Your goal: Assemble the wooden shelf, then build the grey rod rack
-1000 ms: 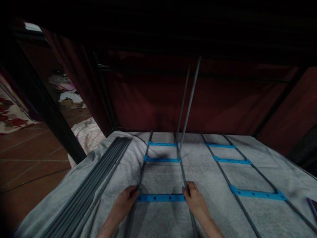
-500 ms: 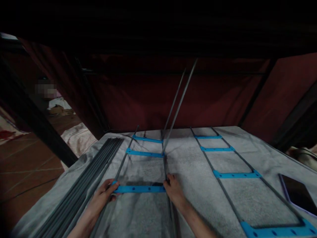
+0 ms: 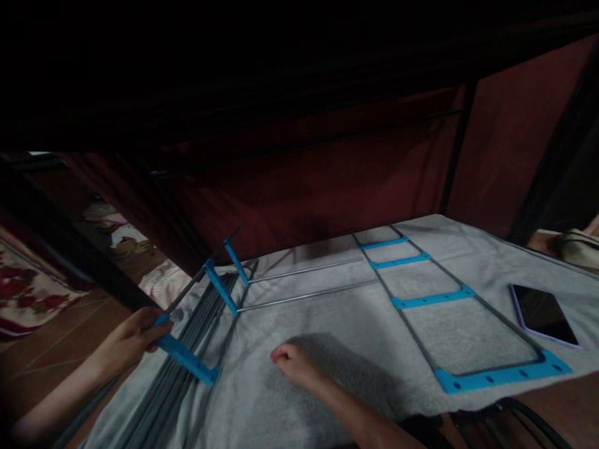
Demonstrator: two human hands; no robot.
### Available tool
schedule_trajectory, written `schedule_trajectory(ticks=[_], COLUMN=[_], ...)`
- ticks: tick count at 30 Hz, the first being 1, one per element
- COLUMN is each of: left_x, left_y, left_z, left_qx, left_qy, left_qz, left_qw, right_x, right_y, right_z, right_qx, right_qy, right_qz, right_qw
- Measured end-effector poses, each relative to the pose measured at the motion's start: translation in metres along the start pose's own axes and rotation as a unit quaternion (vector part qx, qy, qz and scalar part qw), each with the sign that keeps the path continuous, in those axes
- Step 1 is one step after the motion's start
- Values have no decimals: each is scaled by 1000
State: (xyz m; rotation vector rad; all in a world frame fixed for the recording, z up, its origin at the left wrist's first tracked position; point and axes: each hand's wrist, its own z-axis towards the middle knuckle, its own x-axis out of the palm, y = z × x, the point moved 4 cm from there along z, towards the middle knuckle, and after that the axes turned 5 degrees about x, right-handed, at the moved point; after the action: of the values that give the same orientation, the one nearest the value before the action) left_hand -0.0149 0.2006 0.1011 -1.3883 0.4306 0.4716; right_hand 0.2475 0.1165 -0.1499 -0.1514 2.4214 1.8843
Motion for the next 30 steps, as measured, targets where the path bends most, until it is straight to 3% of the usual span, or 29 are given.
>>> schedule_trajectory(ticks=[9,16,23,27,30], left_x=[-9,-10,-3,6,8], left_y=[-18,7,3,-6,-7], left_z=[12,25,11,-4,-7], left_qx=[-32,0,-5,-2,-2], left_qy=[35,13,-24,38,37], left_qz=[72,111,106,144,149], left_qw=[996,994,994,989,988], right_x=[-37,-46,-45,-45,-48], right_y=[17,16,21,11,1], right_z=[-22,-26,-17,-16,-15], right_qx=[-25,-50,-14,32,38], right_qy=[-21,-31,-38,-33,-12], right_qz=[-73,-96,-69,-71,-95], right_qw=[997,994,997,996,995])
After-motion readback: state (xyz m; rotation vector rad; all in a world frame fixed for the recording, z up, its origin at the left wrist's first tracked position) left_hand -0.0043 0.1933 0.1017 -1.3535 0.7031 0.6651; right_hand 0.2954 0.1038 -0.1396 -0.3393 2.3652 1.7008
